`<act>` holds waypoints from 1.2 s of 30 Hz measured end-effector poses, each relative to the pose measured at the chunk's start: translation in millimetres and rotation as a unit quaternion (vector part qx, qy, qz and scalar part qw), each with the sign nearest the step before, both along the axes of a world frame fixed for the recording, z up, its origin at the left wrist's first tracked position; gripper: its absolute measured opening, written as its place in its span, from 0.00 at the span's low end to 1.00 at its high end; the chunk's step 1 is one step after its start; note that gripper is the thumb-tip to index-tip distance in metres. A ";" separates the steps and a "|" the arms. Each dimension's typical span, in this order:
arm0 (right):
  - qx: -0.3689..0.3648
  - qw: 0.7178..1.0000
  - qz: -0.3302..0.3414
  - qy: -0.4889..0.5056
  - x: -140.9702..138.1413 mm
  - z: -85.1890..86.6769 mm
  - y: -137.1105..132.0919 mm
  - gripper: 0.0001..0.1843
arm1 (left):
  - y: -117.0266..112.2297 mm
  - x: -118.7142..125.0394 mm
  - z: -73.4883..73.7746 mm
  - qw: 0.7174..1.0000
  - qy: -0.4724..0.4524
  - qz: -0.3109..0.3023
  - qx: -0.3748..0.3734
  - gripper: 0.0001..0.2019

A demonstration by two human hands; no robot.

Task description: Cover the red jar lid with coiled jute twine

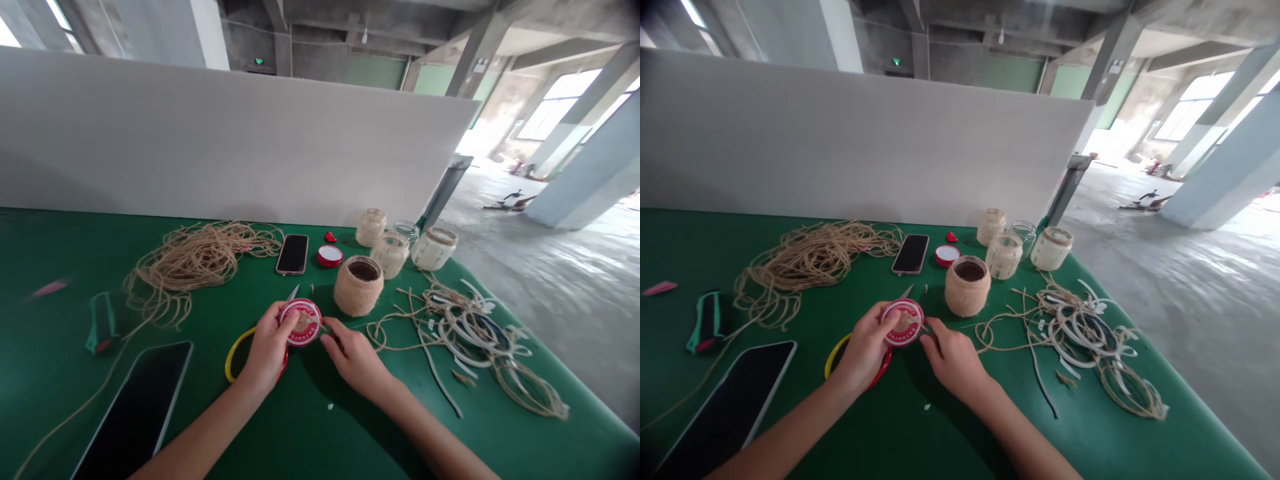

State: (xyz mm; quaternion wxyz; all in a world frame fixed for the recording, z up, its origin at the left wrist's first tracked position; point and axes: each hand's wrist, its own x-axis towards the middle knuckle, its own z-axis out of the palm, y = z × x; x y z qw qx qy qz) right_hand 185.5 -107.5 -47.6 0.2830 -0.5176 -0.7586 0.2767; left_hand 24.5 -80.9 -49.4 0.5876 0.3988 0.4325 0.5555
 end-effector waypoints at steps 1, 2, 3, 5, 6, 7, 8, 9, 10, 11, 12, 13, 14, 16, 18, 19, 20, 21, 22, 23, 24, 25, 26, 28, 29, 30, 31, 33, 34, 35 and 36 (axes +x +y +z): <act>-0.009 1.000 0.004 0.025 -1.0 0.4 -0.3 0.15 | -0.8 0.1 0.0 1.000 0.000 0.000 0.000 0.11; -0.016 0.999 0.007 0.050 -2.0 0.6 -0.5 0.14 | -1.7 0.4 0.0 1.000 0.002 -0.002 0.000 0.11; -0.022 0.997 0.008 0.075 -2.8 0.5 -0.6 0.12 | -2.7 0.9 0.0 1.000 0.005 -0.007 0.001 0.11; -0.035 0.992 0.003 0.122 -3.8 -0.5 -0.2 0.08 | -4.2 2.1 0.3 1.000 0.006 -0.028 -0.001 0.10; -0.043 0.989 0.001 0.142 -4.1 -1.1 0.1 0.08 | -4.6 2.7 0.8 0.999 0.003 -0.041 -0.004 0.11; -0.053 0.986 -0.002 0.160 -4.2 -1.8 0.5 0.09 | -4.6 3.2 1.4 0.998 -0.001 -0.054 -0.008 0.11; -0.062 0.982 -0.005 0.177 -4.1 -2.5 1.0 0.10 | -4.3 3.7 2.3 0.998 -0.005 -0.067 -0.013 0.12; -0.070 0.979 -0.008 0.193 -3.9 -3.3 1.5 0.10 | -3.8 3.9 3.3 0.997 -0.007 -0.079 -0.016 0.13; -0.076 0.975 -0.010 0.206 -3.7 -4.0 2.0 0.10 | -3.0 4.1 4.4 0.996 -0.006 -0.088 -0.018 0.14; -0.081 0.972 -0.013 0.219 -3.3 -4.7 2.7 0.10 | -2.2 4.1 5.5 0.995 -0.001 -0.095 -0.018 0.15; -0.083 0.970 -0.019 0.229 -2.7 -5.4 3.6 0.10 | -1.4 4.2 6.6 0.995 0.008 -0.099 -0.018 0.16; -0.084 0.967 -0.027 0.239 -2.0 -5.9 4.6 0.10 | -0.8 4.2 7.5 0.995 0.020 -0.101 -0.019 0.17; -0.084 0.964 -0.036 0.250 -1.1 -6.3 5.7 0.10 | -0.4 4.4 8.3 0.994 0.032 -0.101 -0.023 0.17; -0.081 0.958 -0.051 0.270 1.0 -6.4 8.0 0.09 | -0.5 5.3 9.7 0.992 0.054 -0.109 -0.039 0.18; -0.078 0.957 -0.054 0.273 2.7 -5.4 9.2 0.09 | -1.5 6.4 10.8 0.988 0.072 -0.130 -0.050 0.17; -0.078 0.960 -0.050 0.266 3.1 -4.5 9.1 0.09 | -2.2 6.9 11.4 0.986 0.085 -0.137 -0.044 0.16; -0.079 0.963 -0.045 0.254 3.3 -3.5 8.7 0.10 | -2.8 7.2 11.9 0.985 0.102 -0.135 -0.031 0.15; -0.081 0.966 -0.040 0.240 3.1 -2.4 8.0 0.10 | -3.4 7.2 12.3 0.984 0.122 -0.125 -0.014 0.14; -0.081 0.970 -0.036 0.227 2.7 -1.2 7.1 0.11 | -3.8 7.1 12.5 0.984 0.140 -0.111 0.003 0.14; -0.078 0.973 -0.032 0.216 2.1 0.1 6.3 0.12 | -4.1 6.9 12.4 0.983 0.154 -0.098 0.015 0.13; -0.071 0.975 -0.028 0.207 1.6 1.3 5.6 0.12 | -4.2 6.5 12.0 0.982 0.161 -0.094 0.020 0.13; -0.060 0.977 -0.025 0.201 1.2 2.6 5.1 0.12 | -4.2 6.1 11.2 0.982 0.158 -0.099 0.018 0.13; -0.049 0.979 -0.022 0.196 1.0 3.9 4.9 0.12 | -4.1 5.7 10.2 0.983 0.149 -0.108 0.012 0.13; -0.031 0.981 -0.018 0.189 1.4 6.1 5.2 0.12 | -3.6 5.0 7.6 0.985 0.123 -0.119 0.003 0.13; -0.026 0.983 -0.020 0.183 1.9 6.9 5.5 0.13 | -3.2 4.6 6.3 0.987 0.111 -0.115 0.001 0.13; -0.023 0.984 -0.023 0.176 2.6 7.5 5.8 0.13 | -2.8 4.2 5.1 0.989 0.100 -0.105 0.000 0.13; -0.021 0.986 -0.027 0.165 3.4 7.9 6.0 0.13 | -2.3 3.8 4.3 0.992 0.089 -0.094 -0.001 0.13; -0.016 0.989 -0.038 0.140 5.1 7.9 6.2 0.14 | -1.4 3.1 3.7 0.995 0.062 -0.077 -0.007 0.14; -0.012 0.991 -0.041 0.126 5.8 7.7 6.2 0.14 | -1.0 2.9 4.0 0.996 0.044 -0.070 -0.012 0.14; -0.007 0.993 -0.043 0.114 6.3 7.5 6.1 0.14 | -0.8 2.9 4.6 0.997 0.028 -0.067 -0.016 0.14; -0.001 0.994 -0.045 0.102 6.6 7.3 6.0 0.14 | -0.6 2.9 5.3 0.998 0.014 -0.064 -0.020 0.14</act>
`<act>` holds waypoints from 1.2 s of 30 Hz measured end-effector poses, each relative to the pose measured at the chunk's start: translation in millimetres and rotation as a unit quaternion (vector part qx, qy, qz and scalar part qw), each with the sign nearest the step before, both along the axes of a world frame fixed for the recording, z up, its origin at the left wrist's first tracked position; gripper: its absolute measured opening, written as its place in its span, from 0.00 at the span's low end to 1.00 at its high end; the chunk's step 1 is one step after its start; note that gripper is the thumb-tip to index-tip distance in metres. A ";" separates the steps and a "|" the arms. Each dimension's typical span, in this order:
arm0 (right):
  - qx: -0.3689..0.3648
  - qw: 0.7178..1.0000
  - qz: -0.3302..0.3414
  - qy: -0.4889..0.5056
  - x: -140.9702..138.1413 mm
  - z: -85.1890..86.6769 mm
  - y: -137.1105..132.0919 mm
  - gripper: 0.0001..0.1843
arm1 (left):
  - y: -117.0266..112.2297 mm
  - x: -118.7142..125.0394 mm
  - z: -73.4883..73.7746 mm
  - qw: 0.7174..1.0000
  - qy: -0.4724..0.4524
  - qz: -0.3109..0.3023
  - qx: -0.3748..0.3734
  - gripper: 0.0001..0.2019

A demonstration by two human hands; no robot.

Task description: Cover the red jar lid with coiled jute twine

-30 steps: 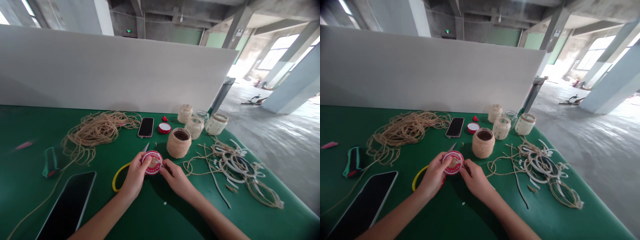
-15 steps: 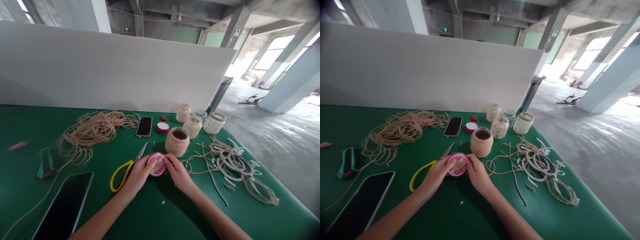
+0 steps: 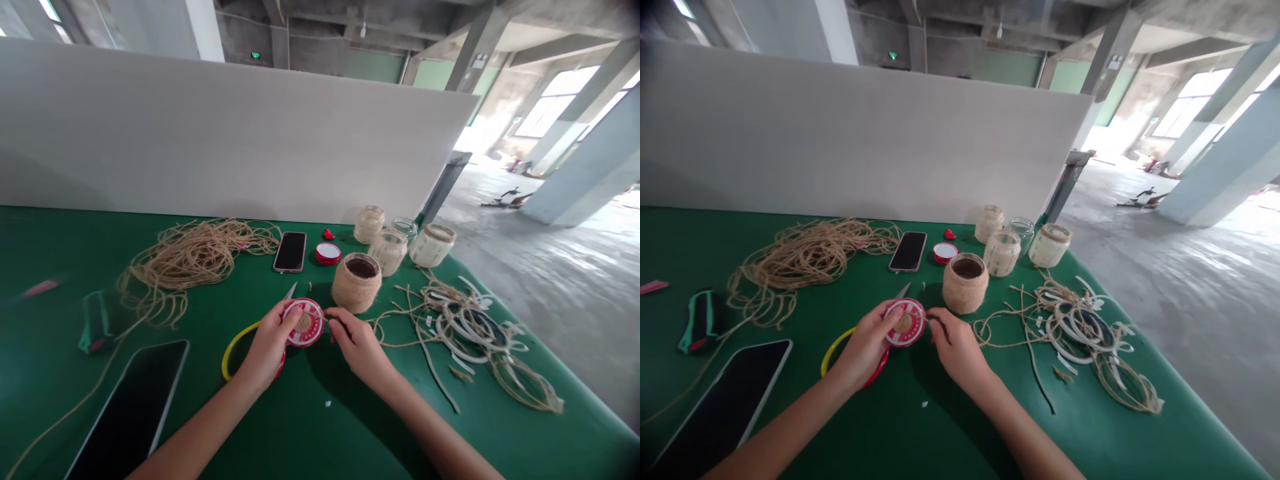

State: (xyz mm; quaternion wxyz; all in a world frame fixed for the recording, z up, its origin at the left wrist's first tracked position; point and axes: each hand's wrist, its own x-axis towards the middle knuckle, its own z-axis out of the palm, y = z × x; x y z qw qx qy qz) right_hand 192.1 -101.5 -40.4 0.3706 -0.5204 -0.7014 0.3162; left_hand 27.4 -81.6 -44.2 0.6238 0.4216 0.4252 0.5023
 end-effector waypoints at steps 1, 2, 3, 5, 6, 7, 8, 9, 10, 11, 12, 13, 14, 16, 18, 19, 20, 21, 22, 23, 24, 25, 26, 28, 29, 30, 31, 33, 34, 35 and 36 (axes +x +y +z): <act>0.005 1.000 -0.002 -0.009 0.1 -0.1 -0.1 0.14 | 0.1 0.1 0.7 1.000 -0.009 0.004 -0.004 0.15; 0.009 1.000 -0.003 -0.016 0.1 0.0 -0.3 0.13 | 0.2 0.2 1.4 1.000 -0.015 0.008 -0.009 0.15; 0.010 1.000 -0.003 -0.022 -0.2 0.3 -0.5 0.13 | 0.2 0.2 1.9 1.000 -0.018 0.012 -0.012 0.16; 0.009 0.999 0.007 -0.030 -1.1 1.5 -1.2 0.13 | 0.4 -0.2 2.1 1.000 -0.016 0.020 -0.015 0.16; 0.007 0.999 0.017 -0.034 -1.8 2.1 -1.7 0.13 | 0.5 -0.6 2.1 1.000 -0.011 0.026 -0.013 0.16; 0.005 0.999 0.029 -0.038 -2.5 2.5 -2.3 0.13 | 0.6 -1.1 1.9 0.999 -0.004 0.032 -0.010 0.15; 0.001 0.998 0.041 -0.040 -3.4 2.6 -3.1 0.12 | 0.7 -1.7 1.7 0.999 0.004 0.038 -0.005 0.15; -0.002 0.998 0.051 -0.042 -4.3 2.4 -4.0 0.12 | 0.7 -2.3 1.7 0.999 0.011 0.044 -0.001 0.15; -0.007 0.997 0.060 -0.042 -5.4 1.6 -4.9 0.12 | 0.6 -2.8 1.6 0.999 0.018 0.050 0.002 0.15; -0.013 0.997 0.067 -0.041 -6.5 0.5 -5.7 0.11 | 0.4 -3.2 1.6 0.998 0.024 0.053 0.004 0.15; -0.020 0.996 0.072 -0.039 -7.7 -1.0 -6.5 0.11 | 0.1 -3.4 1.5 0.998 0.029 0.055 0.005 0.15; -0.028 0.996 0.075 -0.034 -8.9 -2.6 -7.1 0.10 | -0.4 -3.3 1.3 0.998 0.033 0.054 0.006 0.15; -0.034 0.996 0.074 -0.026 -10.1 -4.2 -7.4 0.10 | -0.9 -2.9 0.8 0.998 0.037 0.051 0.007 0.15; -0.041 0.997 0.065 0.000 -11.8 -6.7 -7.3 0.10 | -1.9 -1.4 -0.6 0.998 0.041 0.043 0.015 0.15; -0.046 0.997 0.051 0.038 -12.3 -7.8 -6.3 0.11 | -2.7 0.5 -2.1 0.998 0.043 0.034 0.025 0.16; -0.050 0.996 0.046 0.059 -11.9 -8.0 -5.5 0.11 | -3.0 1.4 -2.5 0.998 0.044 0.031 0.028 0.16; -0.056 0.994 0.041 0.080 -11.2 -8.1 -4.6 0.11 | -3.2 2.2 -2.6 0.998 0.045 0.030 0.028 0.17; -0.065 0.992 0.037 0.100 -10.3 -8.2 -3.7 0.11 | -3.3 2.9 -2.4 0.998 0.045 0.028 0.026 0.17; -0.073 0.990 0.032 0.118 -9.2 -8.4 -2.7 0.11 | -3.3 3.4 -2.0 0.999 0.043 0.025 0.022 0.18; -0.080 0.988 0.028 0.132 -8.2 -9.0 -1.7 0.11 | -3.3 3.7 -1.6 0.999 0.039 0.024 0.018 0.18; -0.084 0.986 0.024 0.142 -7.3 -9.9 -0.8 0.12 | -3.1 3.8 -1.2 0.999 0.034 0.024 0.014 0.18; -0.087 0.985 0.019 0.151 -6.6 -11.0 0.1 0.12 | -2.8 3.7 -1.1 0.999 0.030 0.026 0.010 0.18; -0.087 0.984 0.014 0.158 -6.2 -12.3 0.9 0.12 | -2.4 3.4 -1.3 0.999 0.025 0.027 0.004 0.18; -0.087 0.982 0.007 0.170 -5.4 -14.6 2.2 0.12 | -1.4 2.3 -2.8 0.999 0.018 0.031 -0.011 0.17; -0.087 0.981 0.002 0.174 -5.0 -15.3 2.8 0.12 | -0.9 1.7 -3.8 0.999 0.019 0.024 -0.020 0.18; -0.085 0.981 -0.003 0.177 -4.4 -15.5 3.3 0.12 | -0.4 1.1 -4.6 0.999 0.023 0.012 -0.028 0.18; -0.082 0.981 -0.009 0.176 -3.6 -15.2 3.8 0.12 | -0.1 0.6 -5.1 0.999 0.031 -0.004 -0.035 0.19; -0.072 0.984 -0.021 0.163 -1.7 -13.4 4.6 0.13 | 0.3 0.5 -4.0 0.997 0.050 -0.035 -0.037 0.20; -0.066 0.986 -0.024 0.154 -0.9 -12.1 4.8 0.13 | 0.3 0.8 -2.4 0.997 0.056 -0.044 -0.034 0.19; -0.059 0.988 -0.025 0.144 -0.3 -10.7 4.9 0.13 | 0.1 1.4 -0.4 0.997 0.057 -0.048 -0.030 0.18; -0.053 0.989 -0.022 0.136 0.0 -9.5 4.8 0.13 | -0.1 2.0 1.7 0.997 0.055 -0.049 -0.024 0.17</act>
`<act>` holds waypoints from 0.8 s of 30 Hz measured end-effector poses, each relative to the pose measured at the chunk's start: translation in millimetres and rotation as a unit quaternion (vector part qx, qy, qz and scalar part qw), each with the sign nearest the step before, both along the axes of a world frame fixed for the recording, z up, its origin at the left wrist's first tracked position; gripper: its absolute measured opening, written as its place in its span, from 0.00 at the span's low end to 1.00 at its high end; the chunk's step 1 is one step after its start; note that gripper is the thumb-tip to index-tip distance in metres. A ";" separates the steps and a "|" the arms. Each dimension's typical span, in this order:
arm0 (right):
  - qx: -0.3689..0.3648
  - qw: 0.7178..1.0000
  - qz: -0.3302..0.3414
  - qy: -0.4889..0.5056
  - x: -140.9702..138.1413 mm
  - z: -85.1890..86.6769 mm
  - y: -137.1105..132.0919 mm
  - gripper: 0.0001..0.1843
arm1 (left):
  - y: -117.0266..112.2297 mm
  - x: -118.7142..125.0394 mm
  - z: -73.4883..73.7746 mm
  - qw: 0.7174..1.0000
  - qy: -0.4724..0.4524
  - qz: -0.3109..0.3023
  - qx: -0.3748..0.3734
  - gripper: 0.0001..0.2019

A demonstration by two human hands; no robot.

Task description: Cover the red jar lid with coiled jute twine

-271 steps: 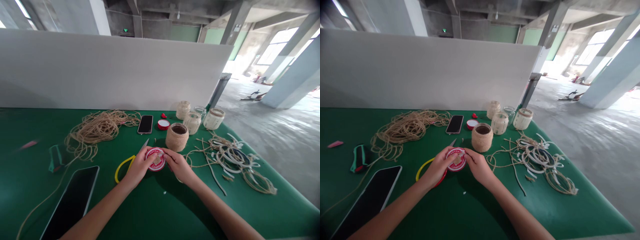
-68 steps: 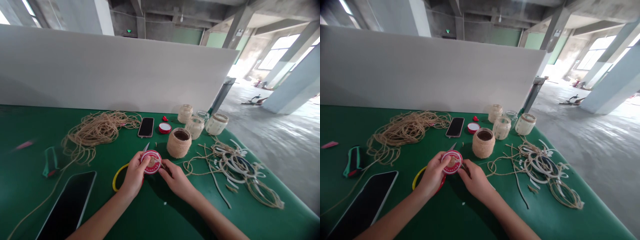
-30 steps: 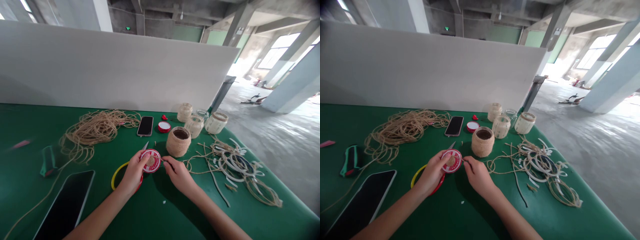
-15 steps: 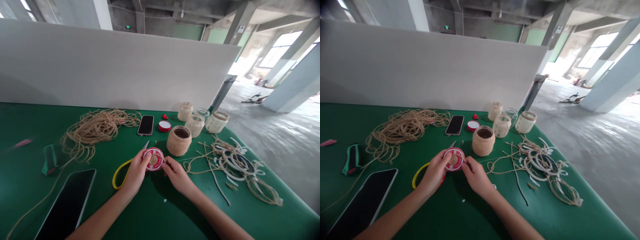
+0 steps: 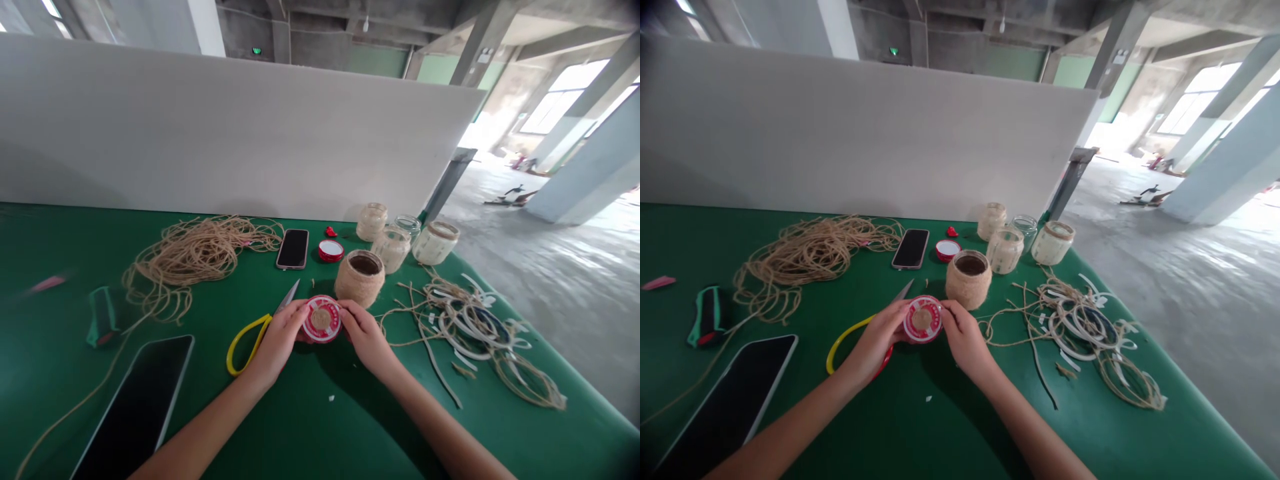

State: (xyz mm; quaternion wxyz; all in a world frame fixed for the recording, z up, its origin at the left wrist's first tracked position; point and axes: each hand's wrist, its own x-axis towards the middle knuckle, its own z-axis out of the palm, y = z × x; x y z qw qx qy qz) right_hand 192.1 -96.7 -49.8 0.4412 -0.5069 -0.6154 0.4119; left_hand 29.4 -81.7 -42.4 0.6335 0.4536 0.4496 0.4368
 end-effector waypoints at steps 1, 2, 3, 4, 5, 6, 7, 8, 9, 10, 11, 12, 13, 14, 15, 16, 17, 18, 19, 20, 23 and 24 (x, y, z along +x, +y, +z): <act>0.008 1.000 0.004 -0.005 -0.1 1.1 -0.3 0.13 | -0.3 0.6 1.9 1.000 -0.002 0.000 0.005 0.16; 0.015 1.000 0.008 -0.008 -0.6 2.0 -0.7 0.13 | -0.6 1.1 3.1 1.000 -0.004 0.002 0.011 0.16; 0.021 1.000 0.013 -0.009 -1.3 2.7 -1.1 0.13 | -0.9 1.4 3.6 1.000 -0.005 0.003 0.016 0.16; 0.026 0.999 0.019 -0.011 -2.0 3.3 -1.5 0.13 | -1.2 1.4 3.2 1.000 -0.004 0.004 0.023 0.16; 0.029 0.999 0.025 -0.013 -2.7 3.7 -1.7 0.13 | -1.5 1.3 2.0 1.000 -0.003 0.004 0.029 0.15; 0.030 0.999 0.030 -0.016 -3.2 4.0 -1.9 0.13 | -1.7 1.0 0.2 0.999 -0.001 0.002 0.033 0.15; 0.030 0.999 0.033 -0.020 -3.3 4.3 -1.9 0.13 | -1.8 0.5 -1.9 0.999 0.000 0.000 0.034 0.14; 0.031 0.999 0.033 -0.025 -3.2 4.6 -1.8 0.13 | -1.8 0.1 -4.0 0.999 -0.002 -0.004 0.034 0.14; 0.033 0.999 0.029 -0.031 -2.6 5.0 -1.6 0.13 | -1.7 -0.4 -5.9 0.999 -0.005 -0.008 0.033 0.13; 0.036 0.998 0.021 -0.040 -1.8 5.4 -1.4 0.13 | -1.4 -0.9 -7.2 0.999 -0.009 -0.009 0.034 0.13; 0.039 0.998 0.013 -0.049 -0.8 6.0 -1.2 0.13 | -1.1 -1.4 -7.9 0.999 -0.014 -0.008 0.035 0.13; 0.042 0.997 0.005 -0.059 0.4 6.6 -1.0 0.13 | -0.6 -1.9 -8.0 0.999 -0.020 -0.006 0.038 0.13; 0.044 0.997 -0.002 -0.068 1.5 7.3 -0.8 0.12 | 0.0 -2.4 -7.5 0.999 -0.023 -0.002 0.040 0.13; 0.047 0.996 -0.008 -0.077 2.6 8.0 -0.7 0.12 | 0.5 -2.8 -6.5 0.999 -0.026 0.003 0.041 0.13; 0.049 0.995 -0.013 -0.084 3.5 8.7 -0.6 0.12 | 1.0 -3.1 -5.3 0.999 -0.029 0.007 0.040 0.13; 0.051 0.995 -0.015 -0.090 4.0 9.3 -0.5 0.12 | 1.3 -3.4 -4.1 0.999 -0.032 0.010 0.038 0.13; 0.055 0.994 -0.015 -0.095 4.2 9.8 -0.6 0.12 | 1.5 -3.6 -2.9 0.999 -0.034 0.012 0.035 0.13; 0.060 0.993 -0.011 -0.100 4.0 10.1 -0.8 0.12 | 1.7 -3.7 -2.0 0.999 -0.037 0.017 0.034 0.13; 0.065 0.992 -0.003 -0.106 3.5 10.3 -1.1 0.11 | 1.7 -3.9 -1.5 0.998 -0.040 0.023 0.033 0.13; 0.068 0.991 0.009 -0.112 2.8 10.4 -1.5 0.11 | 1.8 -4.1 -1.2 0.998 -0.042 0.030 0.034 0.13; 0.072 0.987 0.047 -0.134 0.0 10.6 -3.7 0.12 | 2.5 -5.8 -1.6 0.997 -0.042 0.046 0.037 0.12; 0.069 0.986 0.058 -0.141 -0.9 10.8 -4.7 0.12 | 3.0 -6.7 -1.9 0.997 -0.037 0.050 0.040 0.12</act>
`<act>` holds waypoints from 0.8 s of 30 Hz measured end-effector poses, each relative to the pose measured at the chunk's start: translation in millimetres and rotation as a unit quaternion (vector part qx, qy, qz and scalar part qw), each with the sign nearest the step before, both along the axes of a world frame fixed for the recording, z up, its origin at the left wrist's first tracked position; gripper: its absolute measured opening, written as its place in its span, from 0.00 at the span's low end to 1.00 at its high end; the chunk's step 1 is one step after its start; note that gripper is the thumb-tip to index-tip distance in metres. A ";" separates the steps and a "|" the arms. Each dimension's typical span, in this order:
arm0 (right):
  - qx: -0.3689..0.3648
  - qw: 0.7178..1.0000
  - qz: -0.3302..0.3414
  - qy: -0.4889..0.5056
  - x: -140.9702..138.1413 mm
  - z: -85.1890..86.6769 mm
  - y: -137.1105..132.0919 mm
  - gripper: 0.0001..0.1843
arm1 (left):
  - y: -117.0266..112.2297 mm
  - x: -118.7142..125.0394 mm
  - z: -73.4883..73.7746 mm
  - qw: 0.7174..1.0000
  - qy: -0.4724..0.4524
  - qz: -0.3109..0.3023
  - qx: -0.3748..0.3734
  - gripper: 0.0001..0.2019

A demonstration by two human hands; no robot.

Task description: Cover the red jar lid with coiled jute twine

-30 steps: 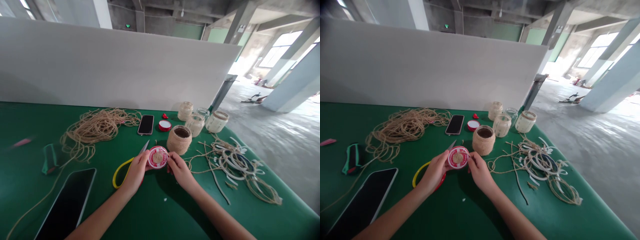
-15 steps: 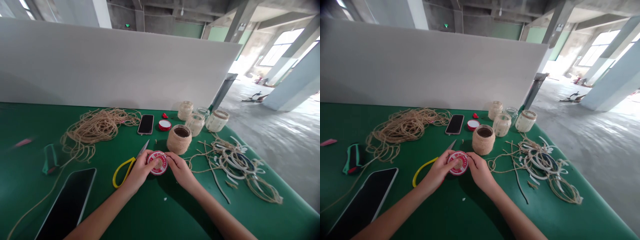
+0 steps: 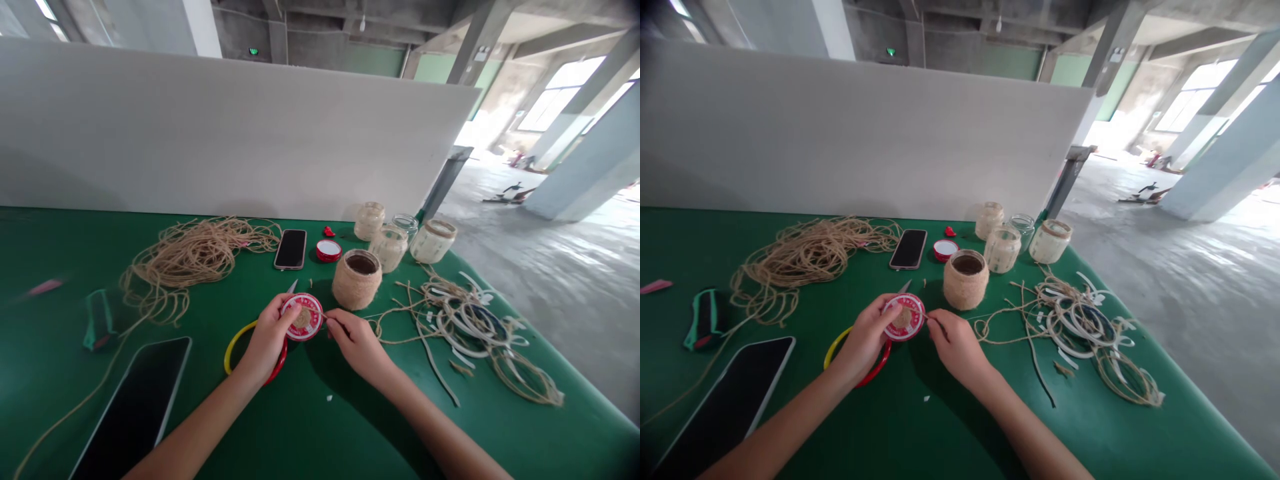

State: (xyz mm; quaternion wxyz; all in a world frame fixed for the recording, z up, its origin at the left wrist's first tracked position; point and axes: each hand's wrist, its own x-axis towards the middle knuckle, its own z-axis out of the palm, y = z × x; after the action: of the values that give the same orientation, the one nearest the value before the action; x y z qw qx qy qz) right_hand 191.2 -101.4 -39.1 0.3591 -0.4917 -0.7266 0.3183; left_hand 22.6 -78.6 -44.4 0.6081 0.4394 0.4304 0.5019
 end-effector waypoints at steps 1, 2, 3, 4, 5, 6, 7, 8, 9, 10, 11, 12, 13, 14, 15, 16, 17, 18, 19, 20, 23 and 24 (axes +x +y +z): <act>-0.008 1.000 0.010 -0.005 -0.8 0.2 -1.0 0.12 | 0.5 -1.0 -0.3 1.000 0.008 0.004 0.004 0.12; -0.019 1.000 0.021 -0.007 -1.6 0.3 -2.0 0.12 | 0.9 -1.9 -0.5 1.000 0.017 0.009 0.009 0.12; -0.033 0.999 0.035 -0.006 -2.4 0.2 -3.0 0.13 | 1.2 -2.7 -0.7 0.999 0.027 0.015 0.014 0.12; -0.048 0.998 0.048 -0.001 -3.2 -0.3 -3.8 0.13 | 1.3 -3.3 -0.8 0.999 0.034 0.020 0.021 0.12; -0.061 0.996 0.061 0.007 -4.2 -1.2 -4.4 0.13 | 1.2 -3.5 -0.9 0.999 0.039 0.024 0.027 0.12; -0.074 0.995 0.071 0.019 -5.2 -2.8 -4.8 0.13 | 0.9 -3.4 -1.1 0.998 0.042 0.026 0.033 0.12; -0.084 0.993 0.075 0.033 -6.4 -4.9 -4.9 0.12 | 0.4 -2.9 -1.3 0.998 0.043 0.027 0.038 0.12; -0.093 0.992 0.074 0.049 -7.5 -7.5 -4.7 0.10 | -0.3 -2.1 -1.7 0.998 0.042 0.024 0.042 0.11; -0.101 0.990 0.068 0.067 -8.5 -10.4 -4.2 0.09 | -0.9 -1.1 -2.1 0.998 0.041 0.020 0.046 0.11; -0.107 0.989 0.059 0.086 -9.4 -13.2 -3.5 0.09 | -1.6 0.0 -2.7 0.998 0.042 0.014 0.048 0.11; -0.111 0.987 0.051 0.104 -10.0 -15.6 -2.7 0.09 | -2.1 1.0 -3.2 0.998 0.045 0.007 0.051 0.11; -0.115 0.985 0.042 0.122 -10.3 -17.6 -1.8 0.10 | -2.6 2.0 -3.6 0.997 0.054 0.002 0.056 0.12; -0.120 0.982 0.035 0.141 -10.4 -18.8 -1.1 0.10 | -3.0 2.8 -3.7 0.996 0.067 0.000 0.064 0.12; -0.125 0.979 0.028 0.157 -10.3 -19.4 -0.5 0.11 | -3.4 3.4 -3.6 0.994 0.085 0.001 0.075 0.13; -0.131 0.976 0.022 0.171 -10.1 -19.3 -0.2 0.11 | -3.8 3.9 -3.2 0.991 0.105 0.004 0.087 0.14; -0.137 0.974 0.014 0.180 -9.8 -18.9 -0.1 0.11 | -4.1 4.3 -2.6 0.987 0.123 0.008 0.099 0.15; -0.142 0.972 0.005 0.186 -9.6 -18.3 -0.1 0.12 | -4.5 4.8 -1.9 0.984 0.139 0.011 0.109 0.16; -0.145 0.971 -0.004 0.190 -9.4 -17.7 -0.1 0.12 | -4.9 5.2 -1.2 0.982 0.148 0.011 0.117 0.16; -0.147 0.970 -0.011 0.192 -9.2 -17.3 -0.1 0.12 | -5.1 5.6 -0.6 0.981 0.151 0.009 0.121 0.17; -0.147 0.969 -0.016 0.196 -8.9 -17.0 0.1 0.12 | -5.3 6.0 -0.3 0.981 0.149 0.005 0.122 0.18; -0.135 0.969 -0.025 0.208 -6.8 -16.3 1.9 0.11 | -5.1 6.6 -0.4 0.987 0.121 -0.016 0.102 0.17; -0.127 0.970 -0.028 0.206 -5.5 -15.6 2.8 0.12 | -4.9 6.6 -0.6 0.990 0.109 -0.028 0.084 0.17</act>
State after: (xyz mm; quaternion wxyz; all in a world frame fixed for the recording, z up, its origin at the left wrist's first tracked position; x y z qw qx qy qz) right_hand 185.7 -98.6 -54.6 0.4449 -0.4772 -0.5765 0.4920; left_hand 29.2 -83.6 -45.0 0.5322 0.5528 0.4376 0.4688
